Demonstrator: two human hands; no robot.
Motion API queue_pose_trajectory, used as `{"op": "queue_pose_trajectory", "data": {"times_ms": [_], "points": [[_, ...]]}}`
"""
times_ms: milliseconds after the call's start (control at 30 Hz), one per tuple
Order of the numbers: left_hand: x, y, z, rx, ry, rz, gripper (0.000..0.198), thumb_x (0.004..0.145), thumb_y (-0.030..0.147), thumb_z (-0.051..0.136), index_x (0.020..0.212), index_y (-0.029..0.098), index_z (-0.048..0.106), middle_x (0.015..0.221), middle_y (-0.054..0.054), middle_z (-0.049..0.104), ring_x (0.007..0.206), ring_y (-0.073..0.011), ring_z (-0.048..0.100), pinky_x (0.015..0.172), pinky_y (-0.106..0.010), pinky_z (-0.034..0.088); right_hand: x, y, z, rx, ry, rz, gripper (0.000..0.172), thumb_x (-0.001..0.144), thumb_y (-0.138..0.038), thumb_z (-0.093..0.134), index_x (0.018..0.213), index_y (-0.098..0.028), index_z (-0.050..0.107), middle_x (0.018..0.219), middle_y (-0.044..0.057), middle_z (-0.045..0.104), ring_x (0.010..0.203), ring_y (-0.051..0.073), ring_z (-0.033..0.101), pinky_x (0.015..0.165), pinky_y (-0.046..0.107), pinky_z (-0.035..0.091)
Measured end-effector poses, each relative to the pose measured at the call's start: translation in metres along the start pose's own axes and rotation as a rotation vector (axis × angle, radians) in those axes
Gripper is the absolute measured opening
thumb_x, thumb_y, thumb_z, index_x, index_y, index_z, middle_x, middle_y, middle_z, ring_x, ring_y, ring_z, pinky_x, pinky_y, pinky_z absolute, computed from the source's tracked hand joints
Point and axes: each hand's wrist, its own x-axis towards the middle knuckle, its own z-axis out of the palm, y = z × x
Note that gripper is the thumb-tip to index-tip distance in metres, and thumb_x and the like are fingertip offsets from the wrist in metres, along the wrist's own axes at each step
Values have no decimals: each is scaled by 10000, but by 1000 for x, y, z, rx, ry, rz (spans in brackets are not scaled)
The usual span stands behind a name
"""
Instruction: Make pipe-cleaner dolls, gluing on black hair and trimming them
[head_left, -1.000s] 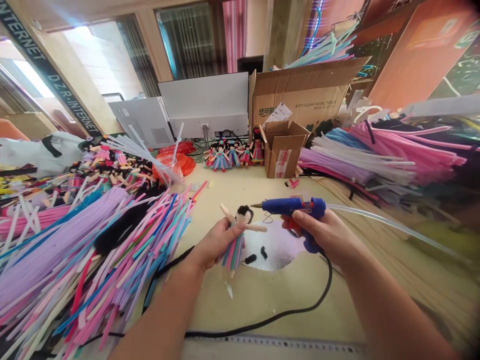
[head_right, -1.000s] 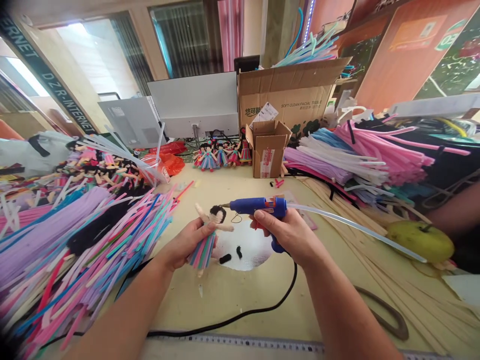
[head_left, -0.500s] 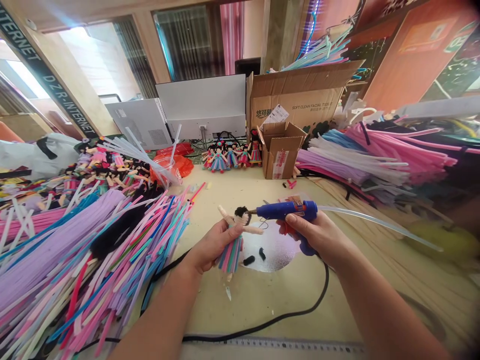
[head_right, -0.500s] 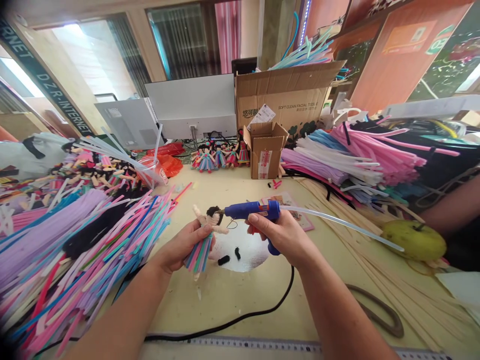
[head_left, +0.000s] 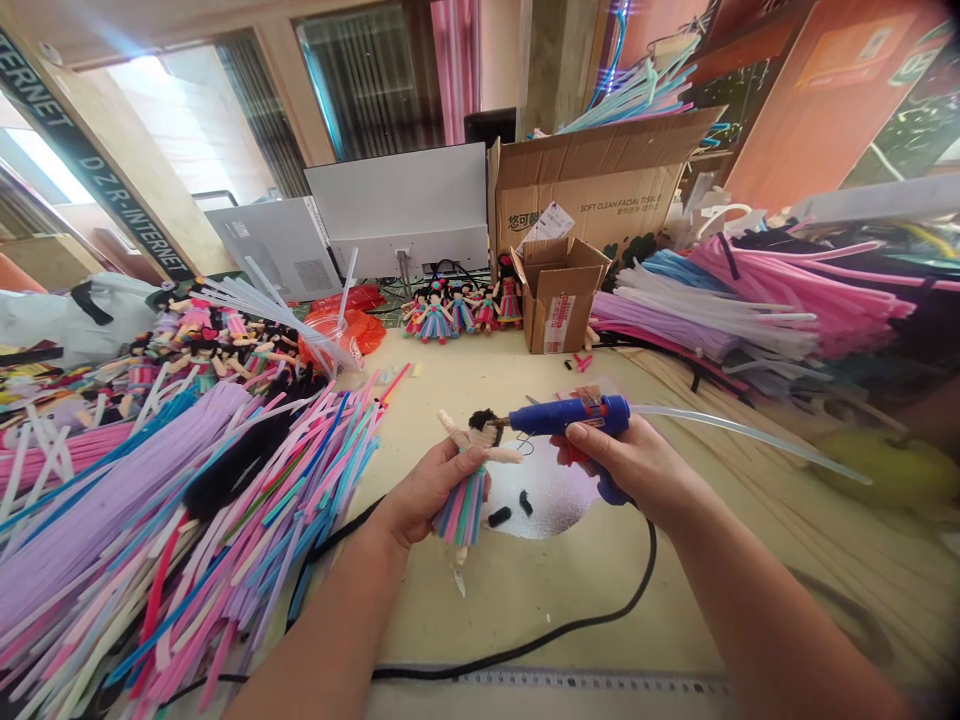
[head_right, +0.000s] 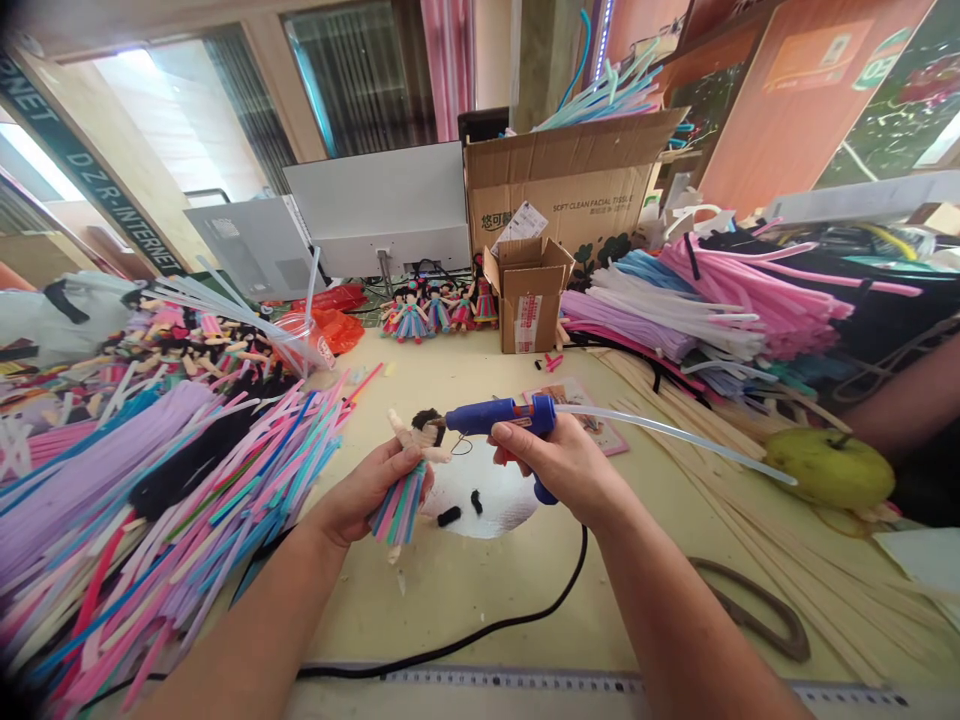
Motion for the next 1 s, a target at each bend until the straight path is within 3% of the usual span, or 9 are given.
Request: {"op": "queue_pose_trajectory", "data": {"times_ms": [200, 1000], "points": [[-1, -2, -1, 14, -40, 27, 481, 788, 517, 687, 1044, 128, 564, 669, -14, 618, 559, -88, 559, 514, -178, 423, 0, 0, 0, -8, 8, -7, 453, 809, -601, 610, 754, -161, 704, 683, 59, 672, 571, 130, 526, 529, 268, 398], [-2, -2, -1, 14, 1, 31, 459, 749, 516, 725, 953, 156, 525, 694, -13, 627, 580, -99, 577, 537, -192, 441, 1, -3, -1, -25, 30, -10, 380, 809, -542, 614, 739, -175, 686, 614, 39, 642, 597, 154, 553, 522, 275, 406]]}}
